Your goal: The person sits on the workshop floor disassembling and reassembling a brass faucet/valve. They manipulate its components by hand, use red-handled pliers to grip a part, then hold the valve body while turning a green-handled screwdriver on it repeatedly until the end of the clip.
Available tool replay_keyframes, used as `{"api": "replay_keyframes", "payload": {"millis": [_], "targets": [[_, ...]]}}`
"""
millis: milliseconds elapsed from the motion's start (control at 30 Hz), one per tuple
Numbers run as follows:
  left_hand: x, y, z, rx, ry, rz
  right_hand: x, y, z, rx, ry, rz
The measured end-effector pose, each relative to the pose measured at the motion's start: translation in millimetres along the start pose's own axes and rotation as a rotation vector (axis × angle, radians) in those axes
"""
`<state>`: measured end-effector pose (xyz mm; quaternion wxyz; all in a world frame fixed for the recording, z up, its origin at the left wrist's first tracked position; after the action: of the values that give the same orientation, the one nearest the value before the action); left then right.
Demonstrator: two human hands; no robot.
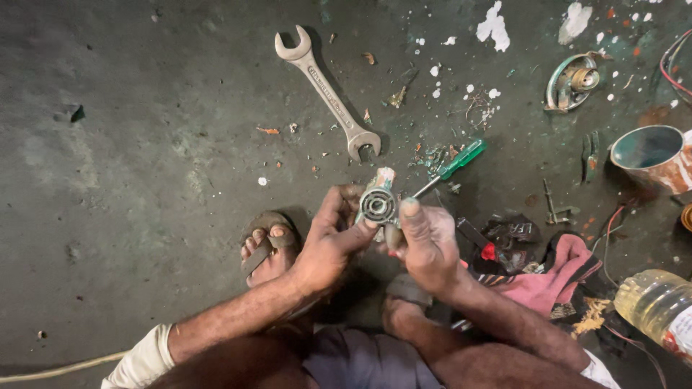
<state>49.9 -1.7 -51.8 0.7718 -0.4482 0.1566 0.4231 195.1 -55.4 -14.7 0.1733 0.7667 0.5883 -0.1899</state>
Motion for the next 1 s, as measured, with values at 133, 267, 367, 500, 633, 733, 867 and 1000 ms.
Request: {"api": "replay_keyframes", "payload": {"millis": [133,267,367,500,633,733,867,1000], "targets": [[2,3,-3,-0.040,0.002,-0.020,-6,4,-1,0.106,0.083,-0.015],[2,4,-3,-0.093,0.043,-0.014,-14,0,-4,0.212,0.164,-0.016],[0,3,0,-0.120,0.044,-0.017,-20,0,-4,0.112,0.209,0.098],[-3,-1,7,-0.172,-0.021,-0.133,-22,0,-6,0.129,0.285,0.155],[-3,2,2,-0.150,0.000,-0.070,-21,0,-11,0.035,0.401,0.170],[-4,4,0,-0.104,-0.019,-0.072,-20,-2,-16,-0.013,0.462,0.162],[-6,5,-1,-0.105,-0.067,-0.074,-20,-2,-25,-0.283,0.539,0.186],[-7,6,-2,-0.038,-0.083,-0.077,-20,-4,-32,-0.361,0.626,0.154]]}}
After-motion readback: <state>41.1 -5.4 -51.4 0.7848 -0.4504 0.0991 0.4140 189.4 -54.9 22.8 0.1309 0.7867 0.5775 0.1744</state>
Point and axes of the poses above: each hand's wrist, its own x-axis towards the middle knuckle, its own y-axis out of the back of the hand, z = x × y, the point moved 5 cm from there along x, towards the middle knuckle, and after that the axes turned 2 degrees about z, right-handed, at the moved point
